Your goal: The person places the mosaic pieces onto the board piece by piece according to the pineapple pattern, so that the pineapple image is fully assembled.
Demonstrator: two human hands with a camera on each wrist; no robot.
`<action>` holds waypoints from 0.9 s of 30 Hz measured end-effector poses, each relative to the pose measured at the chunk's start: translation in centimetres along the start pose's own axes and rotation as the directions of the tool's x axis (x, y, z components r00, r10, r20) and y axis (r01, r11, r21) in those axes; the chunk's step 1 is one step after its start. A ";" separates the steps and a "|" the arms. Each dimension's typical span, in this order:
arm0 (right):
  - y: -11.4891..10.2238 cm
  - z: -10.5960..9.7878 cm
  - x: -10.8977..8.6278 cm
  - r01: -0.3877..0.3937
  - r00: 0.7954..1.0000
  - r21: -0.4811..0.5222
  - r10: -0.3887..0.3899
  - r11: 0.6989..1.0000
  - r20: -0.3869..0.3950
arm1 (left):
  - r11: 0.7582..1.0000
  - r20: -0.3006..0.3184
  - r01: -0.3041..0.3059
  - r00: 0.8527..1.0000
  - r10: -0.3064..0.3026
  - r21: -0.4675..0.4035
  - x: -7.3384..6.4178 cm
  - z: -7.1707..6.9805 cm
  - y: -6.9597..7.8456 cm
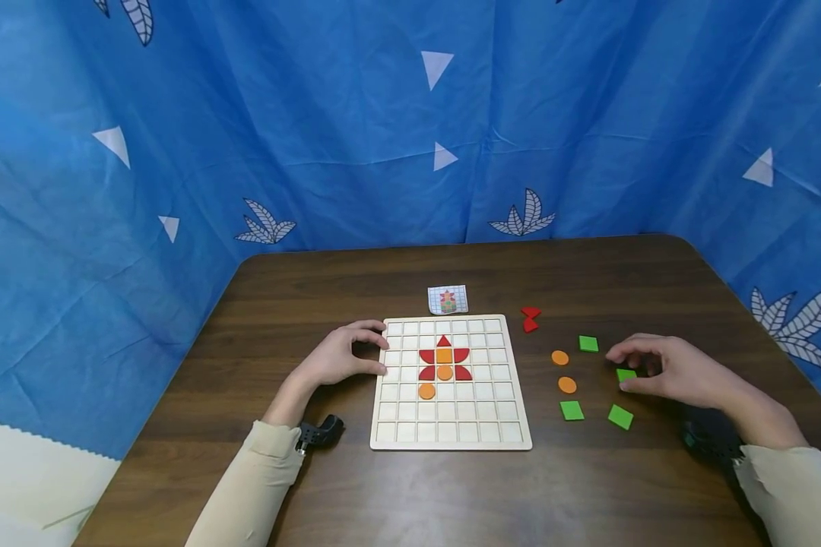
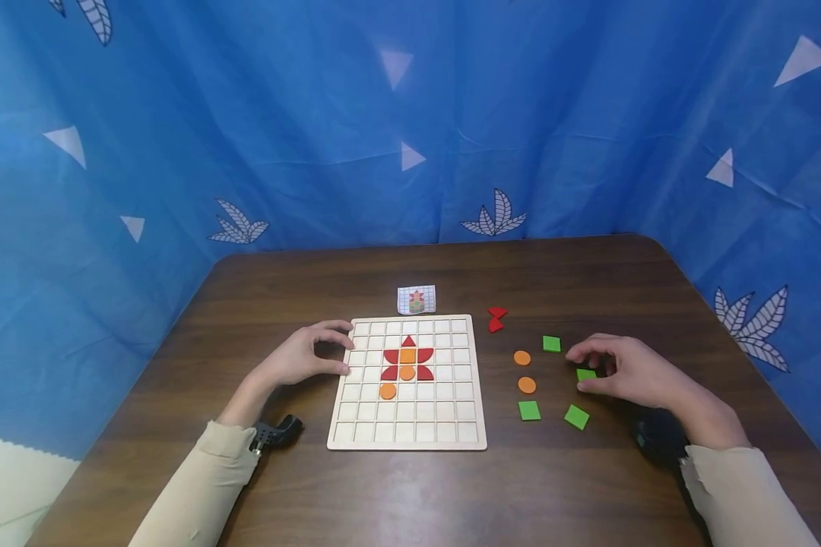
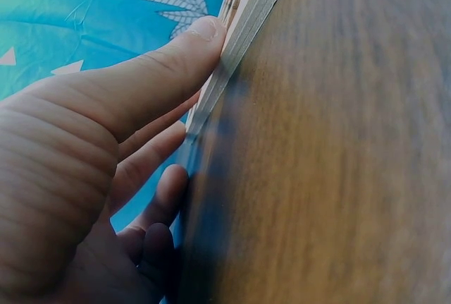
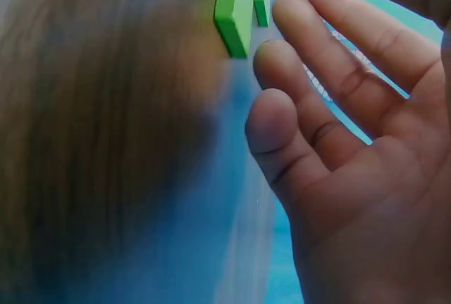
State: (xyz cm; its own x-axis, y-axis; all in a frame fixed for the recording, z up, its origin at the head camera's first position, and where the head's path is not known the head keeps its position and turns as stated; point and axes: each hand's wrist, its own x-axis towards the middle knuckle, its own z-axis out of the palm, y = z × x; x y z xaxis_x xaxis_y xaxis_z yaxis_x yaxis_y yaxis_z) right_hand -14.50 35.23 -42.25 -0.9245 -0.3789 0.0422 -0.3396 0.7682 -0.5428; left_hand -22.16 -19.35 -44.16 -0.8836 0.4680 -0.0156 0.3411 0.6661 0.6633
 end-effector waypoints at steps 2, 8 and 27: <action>0.3 -0.1 -0.3 -0.002 1.000 0.002 0.001 1.000 0.018 | 1.000 0.000 0.000 1.000 0.000 0.002 0.0 0.0 0.0; 0.9 0.0 -0.7 -0.026 0.999 0.014 0.025 1.000 0.034 | 1.000 -0.002 0.000 1.000 0.000 0.000 0.1 0.1 -0.1; 0.7 -0.3 -0.9 -0.052 0.996 -0.137 0.061 0.989 0.065 | 1.000 -0.006 0.014 1.000 -0.014 -0.015 0.0 0.2 0.1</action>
State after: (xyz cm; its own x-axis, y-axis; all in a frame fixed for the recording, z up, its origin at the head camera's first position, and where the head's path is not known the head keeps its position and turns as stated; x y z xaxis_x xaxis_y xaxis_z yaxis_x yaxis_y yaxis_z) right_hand -13.91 36.24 -42.42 -0.9303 -0.3641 -0.0456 -0.3118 0.8500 -0.4246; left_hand -22.05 -19.22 -44.27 -0.8901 0.4554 -0.0202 0.3242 0.6634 0.6744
